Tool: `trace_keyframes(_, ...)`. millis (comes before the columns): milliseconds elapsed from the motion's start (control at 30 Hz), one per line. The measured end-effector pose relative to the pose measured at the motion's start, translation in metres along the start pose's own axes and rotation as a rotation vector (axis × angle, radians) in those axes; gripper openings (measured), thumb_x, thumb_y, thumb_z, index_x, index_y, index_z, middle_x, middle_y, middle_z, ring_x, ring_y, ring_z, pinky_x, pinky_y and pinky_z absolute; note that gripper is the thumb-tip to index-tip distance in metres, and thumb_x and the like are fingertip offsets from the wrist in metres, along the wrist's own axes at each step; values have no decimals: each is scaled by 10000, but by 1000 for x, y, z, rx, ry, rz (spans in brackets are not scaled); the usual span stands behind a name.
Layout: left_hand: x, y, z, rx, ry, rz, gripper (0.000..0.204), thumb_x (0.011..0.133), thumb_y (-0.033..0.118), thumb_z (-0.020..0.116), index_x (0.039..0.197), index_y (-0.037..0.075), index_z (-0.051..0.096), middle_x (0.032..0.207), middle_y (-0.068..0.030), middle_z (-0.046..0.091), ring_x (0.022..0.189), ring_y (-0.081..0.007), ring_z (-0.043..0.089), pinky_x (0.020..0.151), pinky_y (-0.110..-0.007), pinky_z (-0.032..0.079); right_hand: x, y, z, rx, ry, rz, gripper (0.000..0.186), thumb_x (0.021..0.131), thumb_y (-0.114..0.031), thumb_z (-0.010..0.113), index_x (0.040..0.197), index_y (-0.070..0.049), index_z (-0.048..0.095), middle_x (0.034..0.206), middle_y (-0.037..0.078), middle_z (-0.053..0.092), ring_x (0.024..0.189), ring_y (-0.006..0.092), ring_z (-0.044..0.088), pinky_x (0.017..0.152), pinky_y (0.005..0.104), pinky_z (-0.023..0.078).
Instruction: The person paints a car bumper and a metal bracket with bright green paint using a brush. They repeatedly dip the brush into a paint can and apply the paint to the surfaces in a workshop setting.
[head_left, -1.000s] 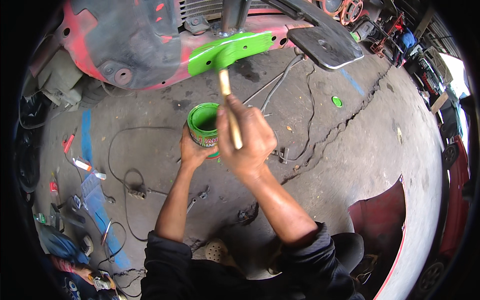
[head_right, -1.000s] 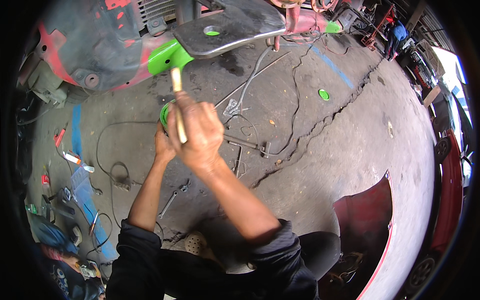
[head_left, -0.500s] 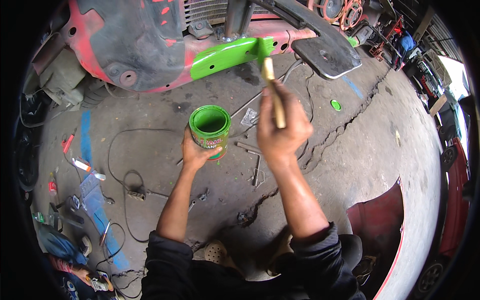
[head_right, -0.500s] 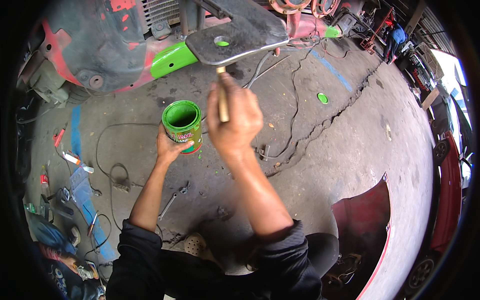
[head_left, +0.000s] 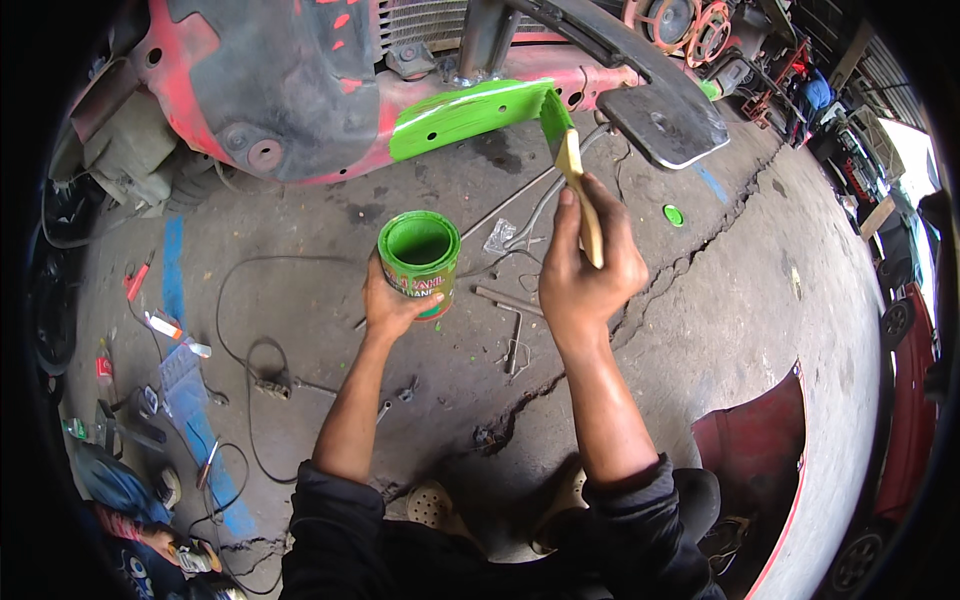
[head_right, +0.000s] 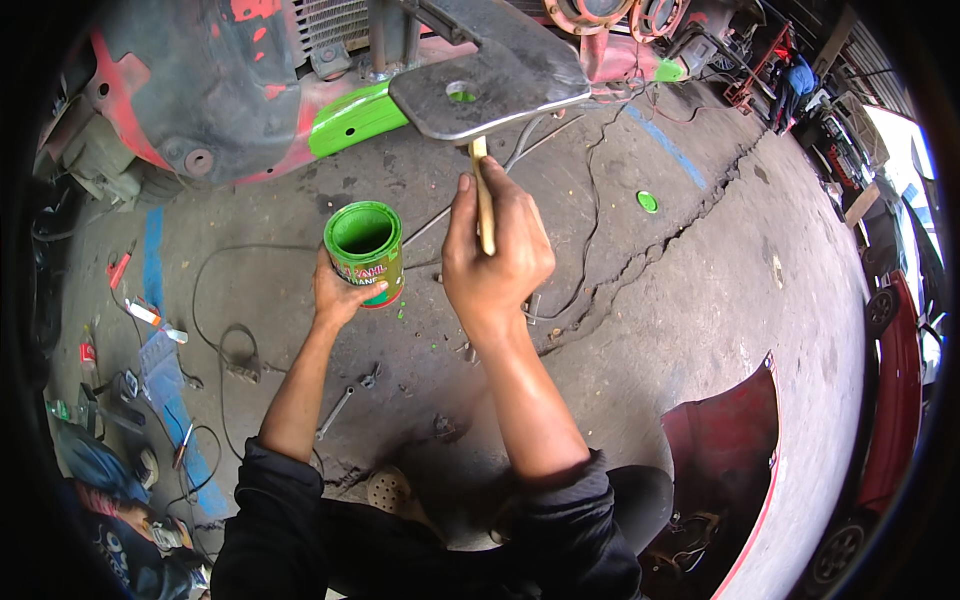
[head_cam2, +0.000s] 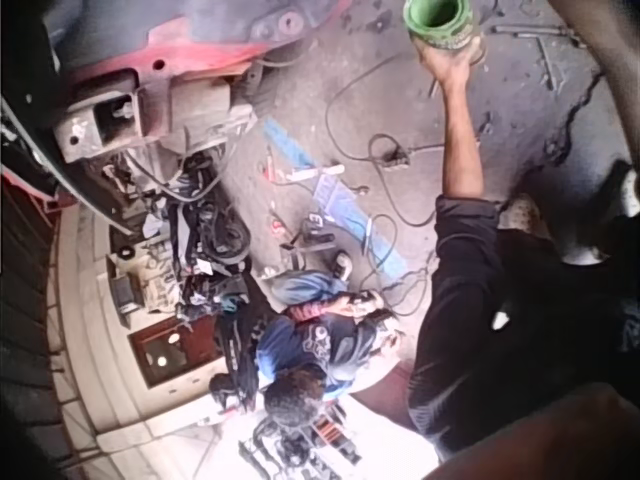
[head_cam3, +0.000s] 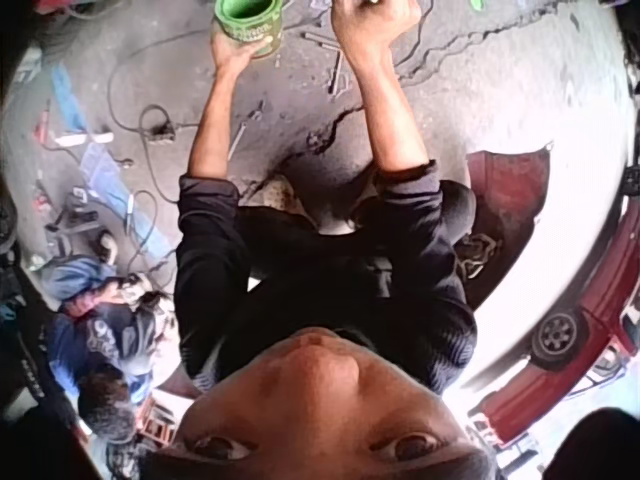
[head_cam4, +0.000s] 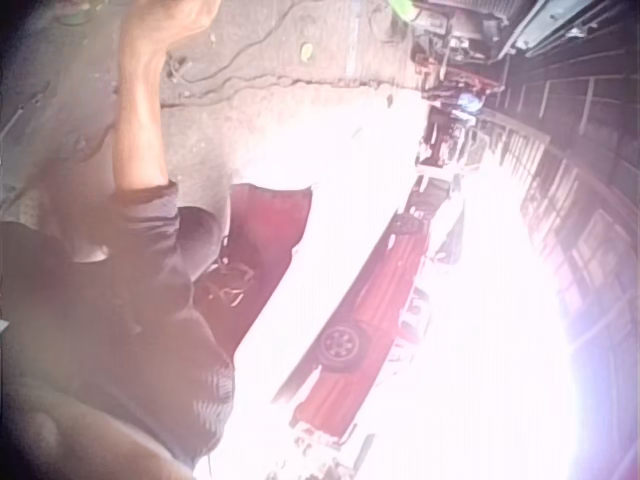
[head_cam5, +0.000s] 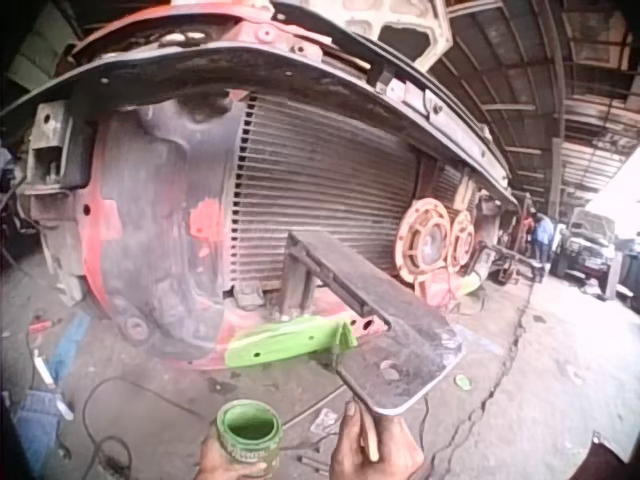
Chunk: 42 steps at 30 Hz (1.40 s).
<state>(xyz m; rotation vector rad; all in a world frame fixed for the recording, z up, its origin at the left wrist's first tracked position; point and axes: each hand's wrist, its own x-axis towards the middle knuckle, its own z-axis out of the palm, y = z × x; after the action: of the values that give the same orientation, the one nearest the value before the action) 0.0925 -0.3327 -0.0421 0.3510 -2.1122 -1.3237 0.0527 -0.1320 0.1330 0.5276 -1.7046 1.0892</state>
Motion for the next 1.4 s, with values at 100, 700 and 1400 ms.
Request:
trace_keyframes(100, 1, 3, 2, -10, 2, -1, 990, 467, 218, 920, 1304, 29, 426, 1224, -157, 587, 1138, -288, 575, 974, -392, 455, -9, -12, 19, 59, -46, -99, 173, 824, -23, 699, 989, 19, 665, 825, 148, 701, 632, 191, 674, 557, 295, 520)
trace_keyframes(700, 0, -10, 6, -34, -20, 20, 982, 442, 205, 920, 1282, 24, 444, 1210, -164, 589, 1131, -309, 571, 976, -410, 450, 22, 54, 3, 635, -169, 464, 257, 916, -116, 644, 1080, 79, 612, 920, 177, 706, 731, 141, 616, 704, 269, 495)
trace_keyframes(1400, -4, -5, 3, 8, -48, 19, 942, 471, 166, 913, 1276, 23, 447, 1205, -147, 591, 1117, -267, 577, 974, -392, 453, 21, 89, -30, 563, -60, 503, 245, 894, -112, 668, 1062, 66, 648, 891, 147, 706, 718, 124, 615, 654, 254, 500)
